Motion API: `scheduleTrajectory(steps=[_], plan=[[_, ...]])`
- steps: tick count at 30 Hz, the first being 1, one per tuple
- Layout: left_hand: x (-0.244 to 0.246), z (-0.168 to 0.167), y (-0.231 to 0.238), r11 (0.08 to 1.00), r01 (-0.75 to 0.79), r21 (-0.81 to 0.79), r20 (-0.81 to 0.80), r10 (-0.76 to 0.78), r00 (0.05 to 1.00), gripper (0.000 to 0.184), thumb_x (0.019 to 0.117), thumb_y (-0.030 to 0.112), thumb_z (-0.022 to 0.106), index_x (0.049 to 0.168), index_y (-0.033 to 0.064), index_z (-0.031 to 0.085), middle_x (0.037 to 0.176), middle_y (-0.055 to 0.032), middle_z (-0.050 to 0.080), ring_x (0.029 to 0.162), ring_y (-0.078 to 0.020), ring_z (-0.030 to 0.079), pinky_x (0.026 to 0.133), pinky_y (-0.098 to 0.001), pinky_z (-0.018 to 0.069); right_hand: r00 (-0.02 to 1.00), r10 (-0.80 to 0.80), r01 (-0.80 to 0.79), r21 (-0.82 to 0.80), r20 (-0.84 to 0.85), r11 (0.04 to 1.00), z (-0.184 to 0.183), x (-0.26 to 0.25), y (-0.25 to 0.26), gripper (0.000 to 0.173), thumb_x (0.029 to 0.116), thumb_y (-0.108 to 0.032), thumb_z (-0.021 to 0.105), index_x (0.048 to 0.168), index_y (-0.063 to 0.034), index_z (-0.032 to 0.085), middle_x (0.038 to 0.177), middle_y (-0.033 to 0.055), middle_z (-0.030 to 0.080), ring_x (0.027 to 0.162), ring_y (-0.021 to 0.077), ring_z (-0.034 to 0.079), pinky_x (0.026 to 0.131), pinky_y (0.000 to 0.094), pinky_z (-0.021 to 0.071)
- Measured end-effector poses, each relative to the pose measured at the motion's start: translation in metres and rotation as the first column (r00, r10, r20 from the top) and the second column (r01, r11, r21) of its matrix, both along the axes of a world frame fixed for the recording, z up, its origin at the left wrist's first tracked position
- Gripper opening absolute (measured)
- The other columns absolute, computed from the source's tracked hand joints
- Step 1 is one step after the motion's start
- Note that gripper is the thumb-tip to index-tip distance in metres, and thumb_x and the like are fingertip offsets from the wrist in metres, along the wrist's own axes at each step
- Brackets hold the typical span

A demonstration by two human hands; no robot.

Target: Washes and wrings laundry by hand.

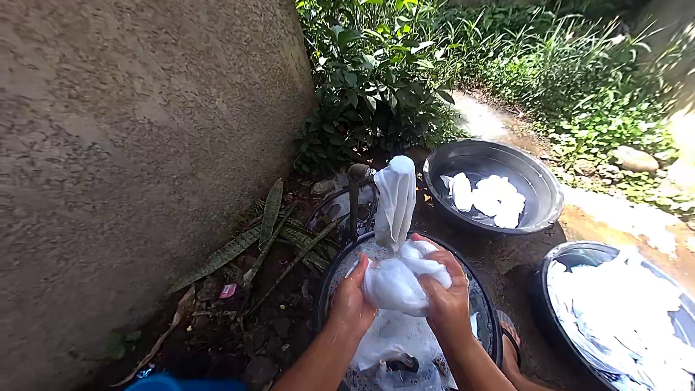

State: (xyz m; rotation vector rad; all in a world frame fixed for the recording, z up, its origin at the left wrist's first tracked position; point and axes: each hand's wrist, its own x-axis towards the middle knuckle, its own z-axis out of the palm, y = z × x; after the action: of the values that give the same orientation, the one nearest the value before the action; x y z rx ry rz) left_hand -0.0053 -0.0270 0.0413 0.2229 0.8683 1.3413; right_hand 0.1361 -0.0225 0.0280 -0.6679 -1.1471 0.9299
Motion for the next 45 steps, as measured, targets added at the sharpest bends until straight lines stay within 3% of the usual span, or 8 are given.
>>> scheduleTrajectory(steps=[9, 14, 26, 29, 33, 38, 42, 45], plan=[[0.005, -0.029, 0.006, 0.828, 0.560, -0.034, 0.027, -0.559, 0.828, 0.045, 0.1126, 0.020, 0.026, 0.085, 0.0125, 0.061, 0.066, 0.0035, 0.062, 0.062, -0.0022, 0.062, 0.060, -0.0170, 0.0527, 0.721, -0.151, -0.305, 0.505, 0.677, 0.807, -0.011, 0.010, -0.047, 0.014, 0.0973, -0.017, 0.060, 0.092, -0.0185, 0.073, 0.113, 0.0059, 0.072, 0.126, 0.0287, 0.060, 0.113, 0.0460, 0.0457], [0.011, -0.035, 0.015, 0.451, 0.881, -0.141, -0.570, -0.765, 0.300, 0.032, 0.1094, 0.017, 0.036, 0.109, 0.0027, 0.065, 0.081, 0.0038, 0.061, 0.076, -0.0023, 0.059, 0.077, -0.0227, 0.0514, 0.572, -0.195, -0.469, 0.513, 0.797, 0.719, -0.029, 0.014, -0.072, 0.021, 0.0990, -0.013, 0.057, 0.086, -0.0166, 0.073, 0.099, 0.0060, 0.075, 0.108, 0.0268, 0.068, 0.102, 0.0414, 0.0528], [0.059, -0.089, -0.006, 0.325, 0.811, -0.487, -0.675, -0.729, -0.114, 0.032, 0.1023, 0.023, 0.054, 0.081, 0.0019, 0.065, 0.076, -0.0040, 0.062, 0.072, -0.0137, 0.059, 0.072, -0.0374, 0.0483, 0.244, -0.233, -0.688, 0.337, 0.941, 0.643, -0.111, 0.024, -0.109, 0.017, 0.0949, -0.006, 0.058, 0.095, -0.0104, 0.074, 0.091, 0.0044, 0.069, 0.089, 0.0202, 0.066, 0.082, 0.0329, 0.0522], [0.061, -0.102, -0.011, 0.323, 0.797, -0.510, -0.599, -0.799, -0.059, 0.031, 0.1039, 0.021, 0.051, 0.083, 0.0029, 0.066, 0.073, 0.0005, 0.062, 0.068, -0.0094, 0.058, 0.071, -0.0328, 0.0480, 0.257, -0.169, -0.690, 0.303, 0.952, 0.658, -0.112, 0.024, -0.113, 0.017, 0.0939, -0.006, 0.060, 0.091, -0.0108, 0.075, 0.090, 0.0044, 0.070, 0.088, 0.0207, 0.067, 0.080, 0.0337, 0.0534], [0.051, -0.110, -0.012, 0.488, 0.711, -0.506, -0.270, -0.873, 0.407, 0.029, 0.1103, 0.020, 0.040, 0.092, 0.0070, 0.059, 0.067, 0.0020, 0.059, 0.060, -0.0074, 0.059, 0.061, -0.0238, 0.0523, 0.483, 0.034, -0.494, 0.241, 0.875, 0.836, -0.095, 0.040, -0.092, 0.011, 0.0904, -0.010, 0.066, 0.086, -0.0144, 0.075, 0.096, 0.0078, 0.074, 0.101, 0.0301, 0.070, 0.097, 0.0497, 0.0530], [0.053, -0.113, -0.013, 0.511, 0.700, -0.499, 0.067, -0.783, 0.619, 0.064, 0.1082, 0.058, 0.017, 0.119, 0.0121, 0.060, 0.097, -0.0095, 0.070, 0.089, -0.0225, 0.069, 0.077, -0.0428, 0.0585, 0.781, 0.489, -0.246, -0.529, 0.388, 0.812, -0.063, 0.100, -0.066, 0.062, 0.0797, -0.020, 0.083, 0.129, 0.0074, 0.057, 0.137, 0.0226, 0.057, 0.131, 0.0243, 0.053, 0.111, 0.0359, 0.0435], [0.066, -0.100, -0.004, 0.425, 0.794, -0.434, 0.087, -0.858, 0.506, 0.110, 0.0837, 0.090, -0.002, 0.145, 0.0120, 0.044, 0.120, -0.0229, 0.068, 0.096, -0.0365, 0.071, 0.071, -0.0463, 0.0606, 0.985, 0.055, -0.171, -0.888, -0.164, 0.427, -0.049, 0.138, -0.037, 0.056, 0.0885, -0.003, 0.067, 0.139, -0.0059, 0.043, 0.107, 0.0150, 0.066, 0.090, 0.0250, 0.070, 0.074, 0.0426, 0.0614], [0.068, -0.084, 0.015, 0.467, 0.842, -0.271, 0.024, -0.871, 0.491, 0.111, 0.0826, 0.089, -0.006, 0.157, 0.0124, 0.023, 0.139, -0.0234, 0.059, 0.115, -0.0405, 0.066, 0.083, -0.0526, 0.0592, 0.897, -0.275, -0.212, -0.881, -0.347, 0.422, -0.031, 0.168, 0.011, 0.031, 0.1011, -0.012, 0.053, 0.131, -0.0098, 0.046, 0.101, 0.0137, 0.065, 0.086, 0.0253, 0.068, 0.071, 0.0437, 0.0591]])
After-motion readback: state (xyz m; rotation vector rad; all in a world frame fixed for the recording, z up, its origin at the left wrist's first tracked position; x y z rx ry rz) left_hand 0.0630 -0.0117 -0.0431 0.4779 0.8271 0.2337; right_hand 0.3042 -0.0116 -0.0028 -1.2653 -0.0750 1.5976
